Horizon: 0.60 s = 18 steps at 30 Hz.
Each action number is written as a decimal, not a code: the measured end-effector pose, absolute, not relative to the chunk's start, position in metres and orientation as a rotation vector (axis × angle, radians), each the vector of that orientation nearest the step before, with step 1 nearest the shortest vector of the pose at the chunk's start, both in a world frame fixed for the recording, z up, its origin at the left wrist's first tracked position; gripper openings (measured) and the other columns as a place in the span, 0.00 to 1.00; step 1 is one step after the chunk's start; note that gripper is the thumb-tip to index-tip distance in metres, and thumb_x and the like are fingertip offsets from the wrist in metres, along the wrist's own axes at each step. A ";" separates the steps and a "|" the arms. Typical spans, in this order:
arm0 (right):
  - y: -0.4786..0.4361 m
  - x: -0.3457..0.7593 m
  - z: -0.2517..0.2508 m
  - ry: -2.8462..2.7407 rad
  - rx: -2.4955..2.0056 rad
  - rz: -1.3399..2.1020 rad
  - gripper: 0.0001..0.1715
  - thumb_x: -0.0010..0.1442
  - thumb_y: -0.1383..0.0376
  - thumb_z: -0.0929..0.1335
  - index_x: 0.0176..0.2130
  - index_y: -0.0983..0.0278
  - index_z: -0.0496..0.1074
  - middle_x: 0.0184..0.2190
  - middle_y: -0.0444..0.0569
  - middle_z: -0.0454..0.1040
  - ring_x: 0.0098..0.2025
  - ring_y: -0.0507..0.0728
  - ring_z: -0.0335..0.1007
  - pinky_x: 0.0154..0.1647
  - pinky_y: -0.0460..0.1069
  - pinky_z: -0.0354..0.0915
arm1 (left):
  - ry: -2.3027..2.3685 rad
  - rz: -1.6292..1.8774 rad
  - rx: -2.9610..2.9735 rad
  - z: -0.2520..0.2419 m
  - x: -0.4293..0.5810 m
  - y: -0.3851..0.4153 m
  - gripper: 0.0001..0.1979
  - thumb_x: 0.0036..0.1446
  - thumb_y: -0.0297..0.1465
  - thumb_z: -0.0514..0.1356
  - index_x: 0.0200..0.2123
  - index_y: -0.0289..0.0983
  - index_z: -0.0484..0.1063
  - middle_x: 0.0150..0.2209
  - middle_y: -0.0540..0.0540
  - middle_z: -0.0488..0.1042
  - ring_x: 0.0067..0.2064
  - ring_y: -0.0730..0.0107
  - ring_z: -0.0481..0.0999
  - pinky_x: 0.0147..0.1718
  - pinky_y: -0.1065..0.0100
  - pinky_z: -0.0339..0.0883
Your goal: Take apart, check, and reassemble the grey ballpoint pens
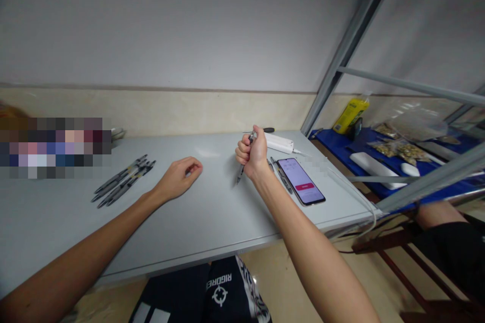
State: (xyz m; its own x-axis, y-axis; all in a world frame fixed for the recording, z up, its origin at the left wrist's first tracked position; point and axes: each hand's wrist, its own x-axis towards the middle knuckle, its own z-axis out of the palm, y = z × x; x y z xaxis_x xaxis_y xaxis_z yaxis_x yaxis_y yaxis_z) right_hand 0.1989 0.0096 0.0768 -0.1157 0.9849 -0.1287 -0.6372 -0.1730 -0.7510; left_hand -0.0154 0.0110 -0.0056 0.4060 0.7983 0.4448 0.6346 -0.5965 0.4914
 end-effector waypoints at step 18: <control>0.008 0.194 0.072 -0.632 -0.832 1.674 0.22 0.58 0.58 0.54 0.15 0.61 0.47 0.09 0.35 0.38 0.13 0.46 0.27 0.10 0.42 0.31 | 1.254 0.953 2.424 -0.006 -0.015 0.011 0.07 0.56 0.28 0.51 0.30 0.36 0.68 0.28 0.48 0.70 0.31 0.71 0.68 0.34 0.68 0.62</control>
State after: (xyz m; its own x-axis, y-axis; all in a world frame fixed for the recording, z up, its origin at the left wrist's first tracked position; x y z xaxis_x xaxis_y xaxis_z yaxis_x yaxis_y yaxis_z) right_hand 0.1939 0.0075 0.0721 -0.1441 0.9686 -0.2027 -0.5928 -0.2485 -0.7660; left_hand -0.0146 0.0111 -0.0061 0.4153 0.7981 0.4366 0.6343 -0.5980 0.4899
